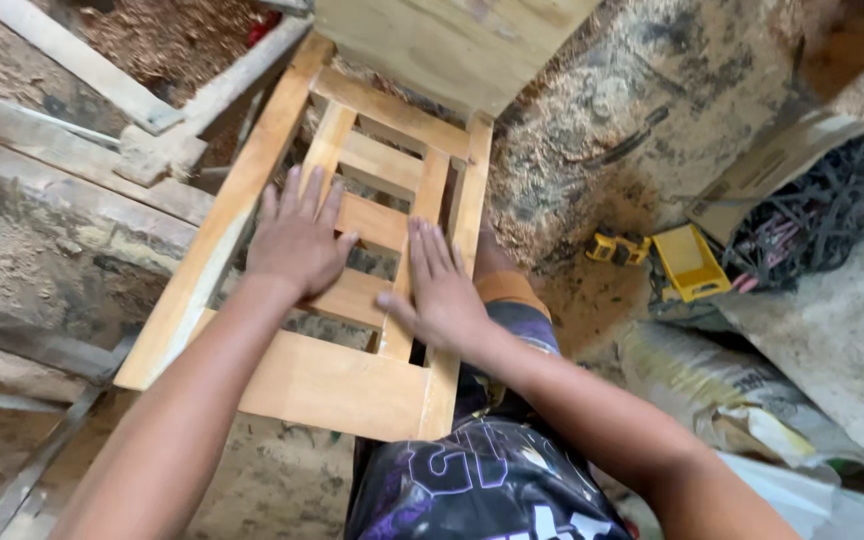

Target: The person assembles a wooden chair by fitting the backrest slats and seat pieces together by hand, using a small wooden block to tap components into place.

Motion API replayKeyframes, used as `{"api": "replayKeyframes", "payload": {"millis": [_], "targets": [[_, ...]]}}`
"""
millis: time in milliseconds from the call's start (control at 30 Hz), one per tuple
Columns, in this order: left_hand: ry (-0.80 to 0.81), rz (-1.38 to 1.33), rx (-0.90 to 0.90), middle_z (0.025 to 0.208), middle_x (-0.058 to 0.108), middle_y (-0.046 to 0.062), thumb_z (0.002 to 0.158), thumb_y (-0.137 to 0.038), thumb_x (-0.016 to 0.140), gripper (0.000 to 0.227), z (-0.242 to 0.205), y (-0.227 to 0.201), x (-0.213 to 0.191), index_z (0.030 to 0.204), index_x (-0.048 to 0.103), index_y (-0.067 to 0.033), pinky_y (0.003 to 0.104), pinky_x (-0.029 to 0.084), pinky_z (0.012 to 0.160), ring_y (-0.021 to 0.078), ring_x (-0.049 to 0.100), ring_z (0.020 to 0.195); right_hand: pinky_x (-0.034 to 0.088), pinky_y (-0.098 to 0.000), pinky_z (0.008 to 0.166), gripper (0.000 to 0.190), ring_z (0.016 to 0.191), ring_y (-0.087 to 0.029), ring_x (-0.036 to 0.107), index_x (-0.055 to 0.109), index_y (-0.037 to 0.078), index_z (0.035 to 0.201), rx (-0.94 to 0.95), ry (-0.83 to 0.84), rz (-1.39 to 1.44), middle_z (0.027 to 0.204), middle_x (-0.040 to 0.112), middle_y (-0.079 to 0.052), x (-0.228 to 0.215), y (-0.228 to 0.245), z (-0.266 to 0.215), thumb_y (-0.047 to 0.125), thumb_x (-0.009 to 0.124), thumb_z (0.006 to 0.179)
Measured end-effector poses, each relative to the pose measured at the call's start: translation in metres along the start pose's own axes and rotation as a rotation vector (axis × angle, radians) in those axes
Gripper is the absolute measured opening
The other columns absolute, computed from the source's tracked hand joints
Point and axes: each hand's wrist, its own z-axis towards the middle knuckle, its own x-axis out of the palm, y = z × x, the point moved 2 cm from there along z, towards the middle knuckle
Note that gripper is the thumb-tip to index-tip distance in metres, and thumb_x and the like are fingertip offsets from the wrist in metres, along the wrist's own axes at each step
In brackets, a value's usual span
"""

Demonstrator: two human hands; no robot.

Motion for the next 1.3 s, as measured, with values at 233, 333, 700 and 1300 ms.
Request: {"api": "replayKeyframes", "payload": {"millis": [233, 333, 700, 1300], "targets": [[-0.052, -0.071, -0.006, 0.171, 0.006, 0.009, 0.104, -0.050, 0.031, 0.070, 0.044, -0.002, 0.010, 0.162, 0.020, -0.0133, 0.055, 0.005, 0.124, 0.0294, 0.003, 0.157, 0.005, -0.0465, 0.128, 0.102, 0.160, -0.029, -0.002, -0.005, 0.003, 0.163, 0.222, 0.072, 0.127, 0.172, -0.004, -0.016, -0.033, -0.035, 0.094, 0.069, 0.039, 0.099], [-0.030, -0.114, -0.037, 0.171, 0.008, 0.011, 0.102, -0.050, 0.038, 0.069, 0.046, -0.001, 0.001, 0.161, 0.022, -0.0160, 0.054, 0.009, 0.124, 0.0298, 0.005, 0.157, 0.003, -0.0461, 0.127, 0.106, 0.159, -0.031, -0.007, -0.006, 0.000, 0.160, 0.243, 0.038, 0.138, 0.171, -0.009, -0.019, -0.036, -0.034, 0.107, 0.070, 0.043, 0.098], [0.187, -0.389, -0.389, 0.166, 0.026, 0.018, 0.105, -0.045, 0.044, 0.072, 0.074, 0.005, -0.025, 0.166, 0.006, -0.0364, 0.048, 0.038, 0.118, 0.0378, 0.043, 0.144, 0.006, -0.0439, 0.130, 0.110, 0.161, -0.031, -0.002, -0.006, 0.002, 0.163, 0.183, 0.065, 0.113, 0.173, -0.003, -0.019, -0.036, -0.043, 0.117, 0.073, 0.045, 0.096], [0.156, -0.395, -0.410, 0.158, 0.037, 0.015, 0.107, -0.042, 0.039, 0.064, 0.068, 0.001, -0.035, 0.164, 0.010, -0.0397, 0.050, 0.043, 0.111, 0.0361, 0.050, 0.137, 0.001, -0.0462, 0.125, 0.121, 0.156, -0.032, -0.008, -0.012, -0.001, 0.158, 0.141, 0.157, -0.022, 0.169, -0.008, -0.019, -0.021, 0.006, 0.054, 0.077, 0.048, 0.088]]}}
